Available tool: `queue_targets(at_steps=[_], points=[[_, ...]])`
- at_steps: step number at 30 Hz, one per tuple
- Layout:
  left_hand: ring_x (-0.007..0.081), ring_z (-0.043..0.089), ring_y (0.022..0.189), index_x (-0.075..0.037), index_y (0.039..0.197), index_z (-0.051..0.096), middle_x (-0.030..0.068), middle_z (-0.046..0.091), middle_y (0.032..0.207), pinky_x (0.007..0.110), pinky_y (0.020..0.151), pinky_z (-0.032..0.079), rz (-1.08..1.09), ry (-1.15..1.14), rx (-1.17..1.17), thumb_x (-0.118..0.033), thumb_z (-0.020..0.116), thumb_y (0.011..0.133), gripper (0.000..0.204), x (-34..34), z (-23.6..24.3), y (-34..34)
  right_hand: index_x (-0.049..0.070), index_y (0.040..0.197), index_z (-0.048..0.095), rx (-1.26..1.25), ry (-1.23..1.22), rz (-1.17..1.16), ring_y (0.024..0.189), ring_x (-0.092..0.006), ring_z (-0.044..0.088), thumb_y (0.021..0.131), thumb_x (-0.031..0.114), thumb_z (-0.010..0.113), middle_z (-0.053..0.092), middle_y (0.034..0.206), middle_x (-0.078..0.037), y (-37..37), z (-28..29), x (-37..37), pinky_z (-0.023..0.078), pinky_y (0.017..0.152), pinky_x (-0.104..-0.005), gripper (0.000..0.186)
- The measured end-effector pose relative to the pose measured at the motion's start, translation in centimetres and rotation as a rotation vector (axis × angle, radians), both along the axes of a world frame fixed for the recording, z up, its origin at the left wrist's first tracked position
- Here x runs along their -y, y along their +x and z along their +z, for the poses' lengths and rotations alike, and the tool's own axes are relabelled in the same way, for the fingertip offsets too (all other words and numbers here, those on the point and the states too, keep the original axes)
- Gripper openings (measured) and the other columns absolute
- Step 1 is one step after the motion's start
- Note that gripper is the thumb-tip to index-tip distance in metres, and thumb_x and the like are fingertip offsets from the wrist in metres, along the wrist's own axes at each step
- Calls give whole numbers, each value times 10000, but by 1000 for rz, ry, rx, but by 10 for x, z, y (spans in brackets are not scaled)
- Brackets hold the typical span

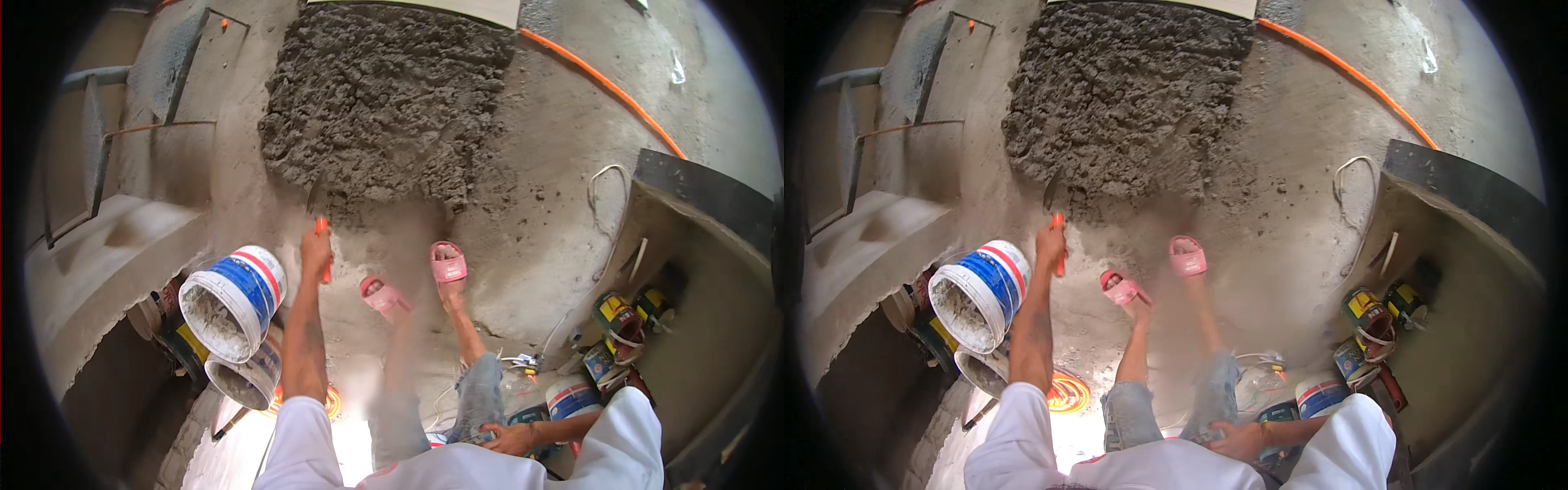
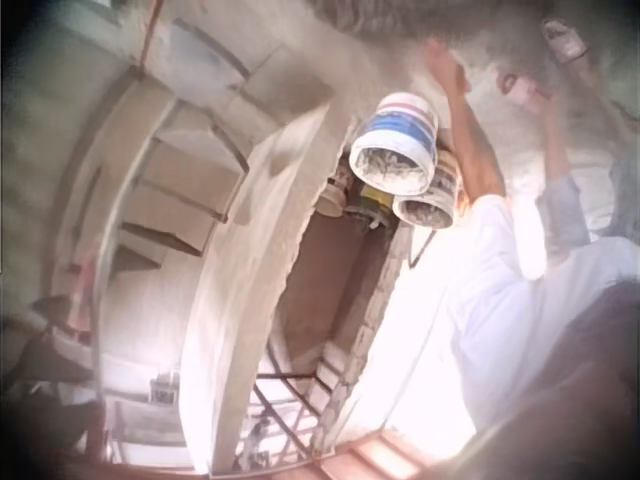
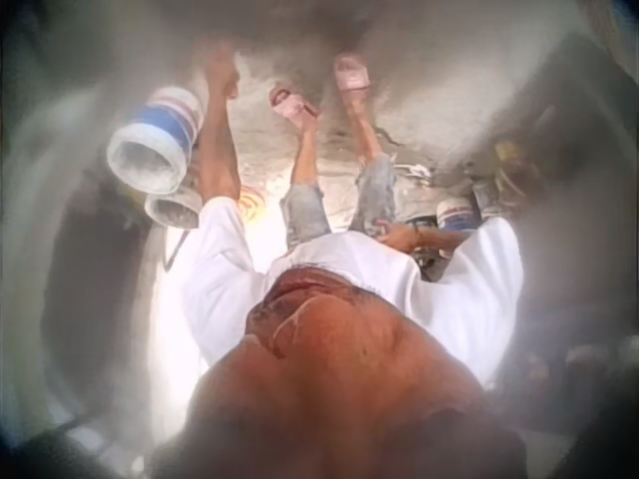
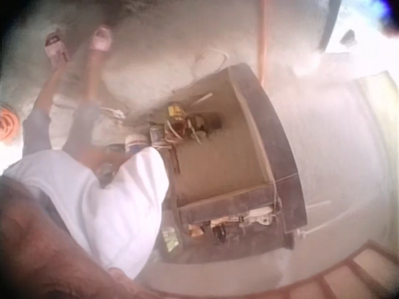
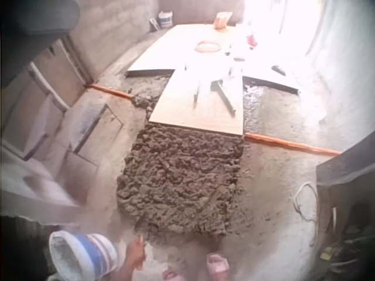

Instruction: The person spreads and levels wet cement on the floor using a trowel, while positioning tiles on top of the mortar.

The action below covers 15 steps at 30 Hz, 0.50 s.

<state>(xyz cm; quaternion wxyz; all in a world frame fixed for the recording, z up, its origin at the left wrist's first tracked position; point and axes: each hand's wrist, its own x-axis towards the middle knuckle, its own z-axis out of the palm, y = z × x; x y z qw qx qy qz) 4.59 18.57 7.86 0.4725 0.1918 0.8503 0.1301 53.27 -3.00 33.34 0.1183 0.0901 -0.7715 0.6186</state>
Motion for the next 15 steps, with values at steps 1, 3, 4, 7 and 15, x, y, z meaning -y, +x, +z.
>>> queue_targets(at_steps=[1, 3, 4, 7, 15], points=[[161, 529, 424, -46, 866, 564, 32, 492, 554, 324, 368, 425, 50, 32, -30, -315, 530, 941, 281, 10, -3, 15, 128, 1053, 621, 20, -54, 38, 1116, -150, 509, 738, 333, 569, 573, 1074, -64, 0, 0, -4, 270, 995, -591, 379], [155, 527, 417, -53, 850, 550, 23, 479, 549, 312, 360, 426, 159, 39, 29, -317, 527, 951, 285, 18, -9, 54, 125, 1064, 619, 44, -98, 77, 1113, -152, 512, 740, 328, 573, 571, 1084, -68, 0, -1, -15, 268, 1003, -593, 385], [151, 526, 421, -60, 851, 546, 20, 479, 556, 310, 361, 426, 142, 57, 81, -317, 529, 954, 277, 19, -11, 78, 121, 1058, 616, 69, -124, 134, 1122, -153, 507, 747, 329, 573, 567, 1095, -69, 0, 2, -22, 266, 1006, -594, 376], [136, 526, 435, -70, 897, 564, 16, 495, 586, 303, 364, 427, 274, 101, 268, -305, 526, 956, 246, 3, -12, 149, 113, 1035, 611, 89, -158, 155, 1142, -158, 494, 762, 330, 569, 561, 1110, -71, 2, 5, -34, 257, 1017, -592, 351], [143, 549, 475, -49, 936, 576, 20, 525, 614, 294, 393, 429, 32, 197, 162, -306, 541, 932, 259, -80, -13, 200, 101, 1188, 539, 26, -198, 190, 1235, -197, 436, 851, 305, 499, 508, 1275, -107, 2, -16, -30, 218, 1036, -616, 395]])
